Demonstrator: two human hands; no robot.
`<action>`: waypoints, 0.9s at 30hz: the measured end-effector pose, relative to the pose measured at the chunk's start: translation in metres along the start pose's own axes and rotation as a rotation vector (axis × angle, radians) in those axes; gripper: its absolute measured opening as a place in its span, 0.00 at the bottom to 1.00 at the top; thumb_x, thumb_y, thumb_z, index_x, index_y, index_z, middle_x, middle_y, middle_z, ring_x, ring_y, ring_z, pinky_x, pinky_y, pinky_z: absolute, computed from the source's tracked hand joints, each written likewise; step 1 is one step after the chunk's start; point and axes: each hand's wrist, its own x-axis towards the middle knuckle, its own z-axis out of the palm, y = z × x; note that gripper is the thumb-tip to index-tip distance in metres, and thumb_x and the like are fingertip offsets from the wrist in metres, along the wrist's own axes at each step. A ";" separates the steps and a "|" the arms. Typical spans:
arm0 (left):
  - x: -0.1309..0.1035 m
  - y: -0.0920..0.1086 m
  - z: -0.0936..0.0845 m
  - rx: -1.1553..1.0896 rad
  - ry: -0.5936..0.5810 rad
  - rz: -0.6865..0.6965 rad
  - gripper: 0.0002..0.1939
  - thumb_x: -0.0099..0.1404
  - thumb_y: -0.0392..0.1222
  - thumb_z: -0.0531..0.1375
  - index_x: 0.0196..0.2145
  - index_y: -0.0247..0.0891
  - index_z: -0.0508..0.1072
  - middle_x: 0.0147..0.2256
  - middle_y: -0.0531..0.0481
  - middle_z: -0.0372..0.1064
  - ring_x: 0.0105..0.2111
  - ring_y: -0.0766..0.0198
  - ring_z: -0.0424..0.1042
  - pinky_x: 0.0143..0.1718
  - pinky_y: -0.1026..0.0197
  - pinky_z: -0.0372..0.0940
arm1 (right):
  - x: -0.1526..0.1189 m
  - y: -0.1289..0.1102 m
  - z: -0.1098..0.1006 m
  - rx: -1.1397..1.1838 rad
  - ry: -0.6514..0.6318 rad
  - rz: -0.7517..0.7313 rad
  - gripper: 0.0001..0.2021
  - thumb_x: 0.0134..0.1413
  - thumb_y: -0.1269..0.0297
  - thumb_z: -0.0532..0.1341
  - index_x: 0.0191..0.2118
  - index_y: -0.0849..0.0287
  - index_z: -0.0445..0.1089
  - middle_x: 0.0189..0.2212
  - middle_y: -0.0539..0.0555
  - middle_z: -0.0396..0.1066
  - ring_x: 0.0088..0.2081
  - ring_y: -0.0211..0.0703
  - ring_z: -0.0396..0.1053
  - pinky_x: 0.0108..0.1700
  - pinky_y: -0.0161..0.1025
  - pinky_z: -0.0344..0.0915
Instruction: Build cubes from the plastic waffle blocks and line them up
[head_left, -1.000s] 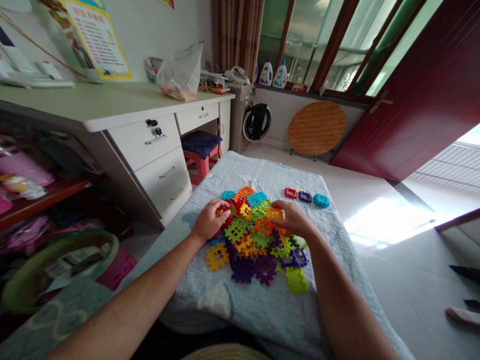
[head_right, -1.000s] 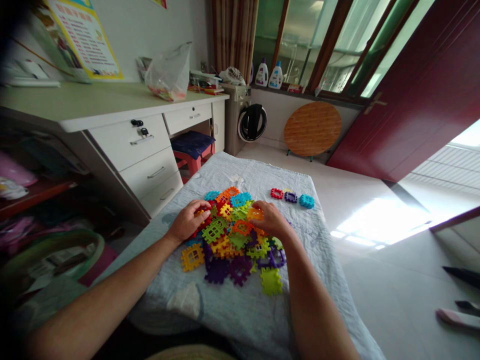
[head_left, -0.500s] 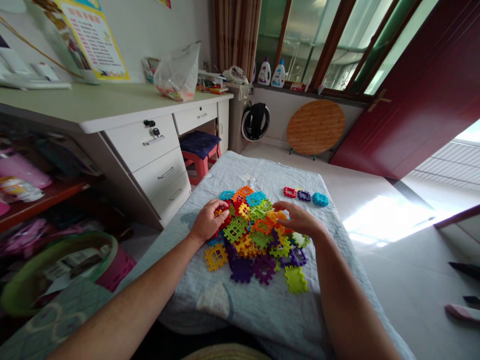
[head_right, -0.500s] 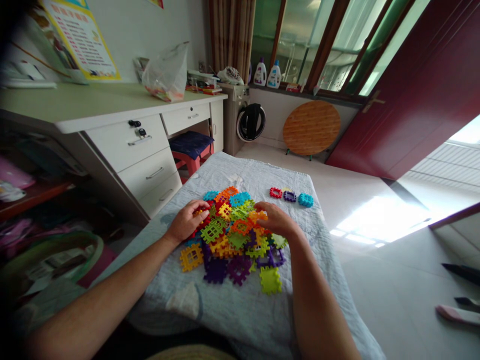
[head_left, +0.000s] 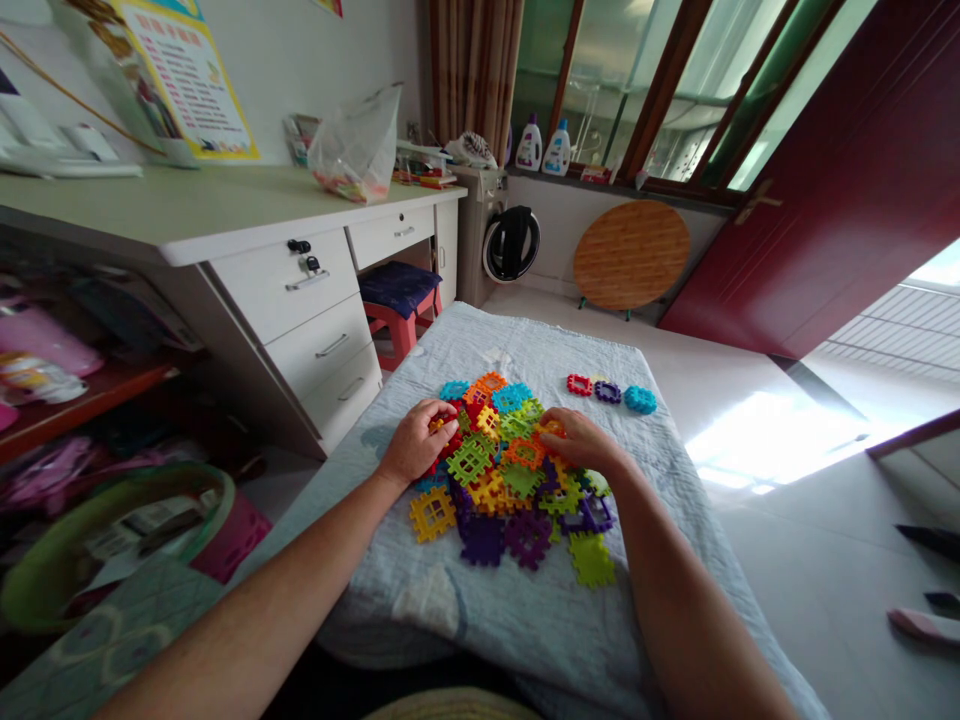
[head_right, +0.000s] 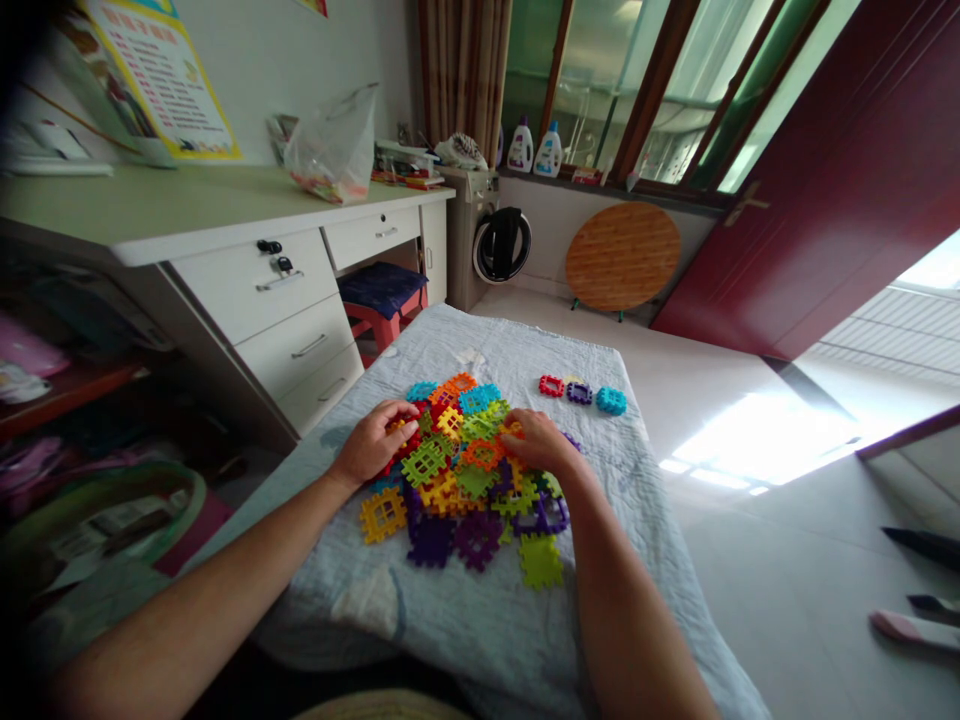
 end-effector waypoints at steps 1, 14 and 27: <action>0.000 0.000 0.000 0.000 0.001 0.001 0.10 0.61 0.44 0.56 0.38 0.39 0.72 0.40 0.47 0.71 0.43 0.58 0.70 0.49 0.55 0.65 | 0.001 0.000 0.001 0.000 0.011 -0.002 0.12 0.54 0.61 0.58 0.42 0.58 0.72 0.40 0.57 0.74 0.43 0.47 0.70 0.46 0.40 0.61; 0.000 -0.001 0.000 0.000 -0.009 -0.015 0.10 0.61 0.44 0.56 0.38 0.39 0.72 0.41 0.47 0.70 0.44 0.58 0.70 0.50 0.55 0.64 | 0.002 0.018 0.007 0.079 0.215 -0.119 0.18 0.44 0.69 0.60 0.45 0.57 0.71 0.43 0.56 0.71 0.45 0.47 0.68 0.51 0.45 0.62; 0.000 0.000 0.000 0.005 -0.010 -0.020 0.10 0.61 0.44 0.56 0.39 0.39 0.72 0.42 0.47 0.71 0.44 0.58 0.70 0.51 0.55 0.64 | -0.007 0.013 -0.018 0.074 0.047 -0.019 0.13 0.50 0.59 0.62 0.41 0.57 0.74 0.38 0.54 0.75 0.39 0.46 0.71 0.42 0.40 0.65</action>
